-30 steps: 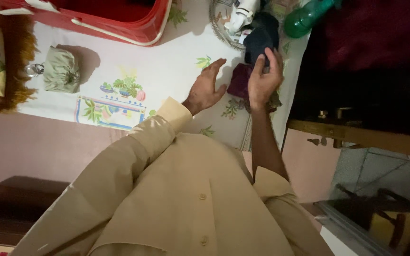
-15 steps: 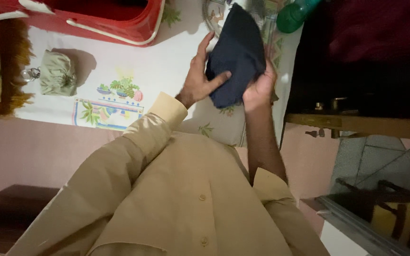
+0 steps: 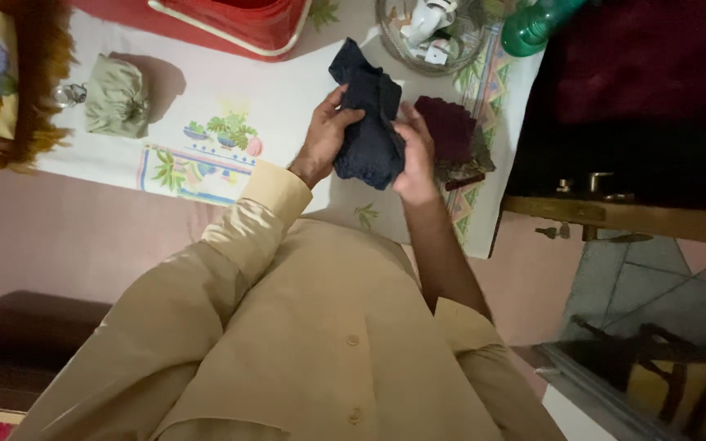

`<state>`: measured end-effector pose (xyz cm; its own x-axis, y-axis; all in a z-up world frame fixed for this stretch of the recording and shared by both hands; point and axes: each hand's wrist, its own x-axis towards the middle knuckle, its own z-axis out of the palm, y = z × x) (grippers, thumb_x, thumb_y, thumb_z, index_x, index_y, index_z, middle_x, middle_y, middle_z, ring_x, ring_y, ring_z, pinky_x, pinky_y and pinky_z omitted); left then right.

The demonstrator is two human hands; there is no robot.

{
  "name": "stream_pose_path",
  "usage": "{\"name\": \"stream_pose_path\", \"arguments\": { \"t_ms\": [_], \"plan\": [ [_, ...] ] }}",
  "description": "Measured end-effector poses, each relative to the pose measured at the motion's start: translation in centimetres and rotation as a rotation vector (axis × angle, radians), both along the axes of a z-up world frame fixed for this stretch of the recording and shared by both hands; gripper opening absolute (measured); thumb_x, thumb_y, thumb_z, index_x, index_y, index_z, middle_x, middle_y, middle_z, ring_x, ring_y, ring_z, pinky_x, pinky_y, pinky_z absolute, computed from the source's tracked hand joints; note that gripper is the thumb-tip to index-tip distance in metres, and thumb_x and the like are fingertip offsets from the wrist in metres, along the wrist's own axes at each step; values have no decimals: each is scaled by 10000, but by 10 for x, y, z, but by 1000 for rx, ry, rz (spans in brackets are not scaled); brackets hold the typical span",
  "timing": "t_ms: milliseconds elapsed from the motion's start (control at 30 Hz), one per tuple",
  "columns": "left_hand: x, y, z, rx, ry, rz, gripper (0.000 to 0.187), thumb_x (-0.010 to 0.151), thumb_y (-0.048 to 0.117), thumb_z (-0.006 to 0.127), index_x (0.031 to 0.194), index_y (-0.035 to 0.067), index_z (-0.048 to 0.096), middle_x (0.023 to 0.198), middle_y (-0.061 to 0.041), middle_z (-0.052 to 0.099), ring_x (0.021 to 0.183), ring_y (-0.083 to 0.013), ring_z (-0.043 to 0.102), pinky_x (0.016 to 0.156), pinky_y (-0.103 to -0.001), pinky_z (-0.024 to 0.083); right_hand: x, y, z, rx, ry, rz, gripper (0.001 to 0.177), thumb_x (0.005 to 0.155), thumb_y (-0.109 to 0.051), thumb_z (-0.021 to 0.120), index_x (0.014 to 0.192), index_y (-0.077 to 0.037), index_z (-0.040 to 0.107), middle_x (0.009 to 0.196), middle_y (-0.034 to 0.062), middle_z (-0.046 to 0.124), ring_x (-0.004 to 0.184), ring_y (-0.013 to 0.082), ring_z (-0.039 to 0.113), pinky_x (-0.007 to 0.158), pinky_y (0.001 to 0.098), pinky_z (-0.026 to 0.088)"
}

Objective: Fold various pieces of baby or small clothing on a flat surface.

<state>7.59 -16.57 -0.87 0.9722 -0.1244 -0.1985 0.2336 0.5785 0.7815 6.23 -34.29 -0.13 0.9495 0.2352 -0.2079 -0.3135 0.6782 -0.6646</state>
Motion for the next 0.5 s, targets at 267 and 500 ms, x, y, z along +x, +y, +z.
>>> {"name": "stream_pose_path", "arguments": {
  "t_ms": [267, 500],
  "plan": [
    [-13, 30, -3, -13, 20, 219, 571, 942, -28, 606, 1484, 35, 436, 1188, -126, 710, 1012, -185, 696, 895, -309, 587, -8, 31, -8, -569, -225, -136, 340, 1015, -14, 710, 1351, -3, 654, 1248, 111, 671, 1145, 195, 642, 1006, 340, 526],
    [-32, 69, 63, 354, 265, 319, 665, 889, 28, 662, 1479, 126, 373, 918, -141, 617, 743, -271, 630, 627, -405, 556, -10, 62, -20, -191, -43, -126, 403, 936, -10, 722, 1323, -17, 612, 1233, 104, 665, 1150, 239, 652, 1007, 382, 548]
  ]
}}
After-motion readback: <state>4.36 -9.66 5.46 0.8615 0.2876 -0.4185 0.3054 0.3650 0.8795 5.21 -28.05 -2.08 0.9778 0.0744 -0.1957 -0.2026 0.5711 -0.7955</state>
